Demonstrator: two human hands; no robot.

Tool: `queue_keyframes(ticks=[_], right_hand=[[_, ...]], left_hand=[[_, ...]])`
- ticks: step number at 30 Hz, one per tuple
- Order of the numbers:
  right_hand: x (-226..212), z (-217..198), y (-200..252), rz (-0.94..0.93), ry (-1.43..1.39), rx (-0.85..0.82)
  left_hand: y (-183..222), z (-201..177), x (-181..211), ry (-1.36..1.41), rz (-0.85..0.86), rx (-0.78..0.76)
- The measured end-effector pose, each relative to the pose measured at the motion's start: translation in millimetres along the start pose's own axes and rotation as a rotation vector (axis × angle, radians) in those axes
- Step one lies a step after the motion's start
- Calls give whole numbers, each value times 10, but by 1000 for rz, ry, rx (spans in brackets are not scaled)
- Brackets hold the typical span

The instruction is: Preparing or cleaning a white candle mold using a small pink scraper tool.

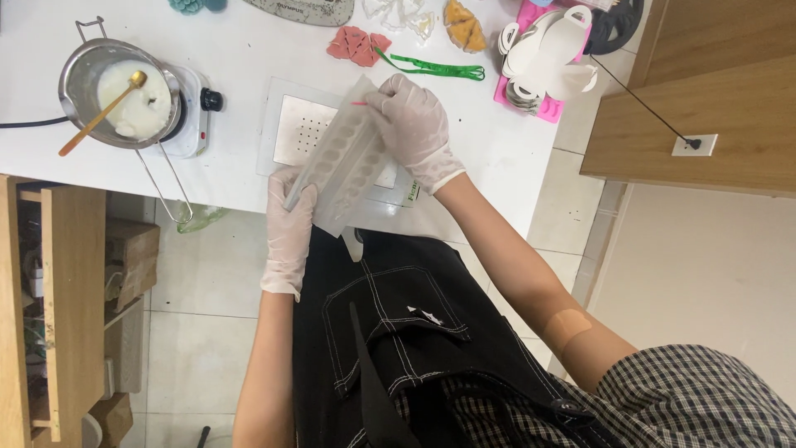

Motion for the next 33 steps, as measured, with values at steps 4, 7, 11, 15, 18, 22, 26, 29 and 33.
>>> queue_keyframes(ticks=[4, 7, 11, 15, 18, 22, 26, 29, 33], right_hand=[[27, -24, -46, -34, 39, 9], [-78, -26, -5, -75, 56, -9], [-212, -24, 59, -125, 70, -31], [-100, -34, -2, -72, 78, -13], [-64, 10, 24, 7, 71, -19], [-154, -38, 71, -5, 108, -25], [-144, -62, 119, -38, 44, -44], [-126, -46, 102, 11, -3, -8], [-131, -11, 73, 123, 28, 34]], left_hand=[[9, 5, -13, -1, -2, 8], [14, 4, -23, -1, 32, 5], [31, 30, 24, 35, -20, 31], [44, 40, 45, 80, -1, 47], [0, 7, -125, 149, 26, 51], [-34, 7, -190, 123, 31, 76], [-31, 9, -98, 178, -28, 57], [-72, -37, -195, 169, -62, 49], [-108, -107, -175, 77, -23, 4]])
Point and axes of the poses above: each hand's wrist, its own y-axis away from the middle knuckle, its own z-axis out of the palm, x = y × z, the point moved 2 cm from there along -y, towards the middle knuckle, and after that the axes turned 4 degrees about -z, right-handed, at the moved point
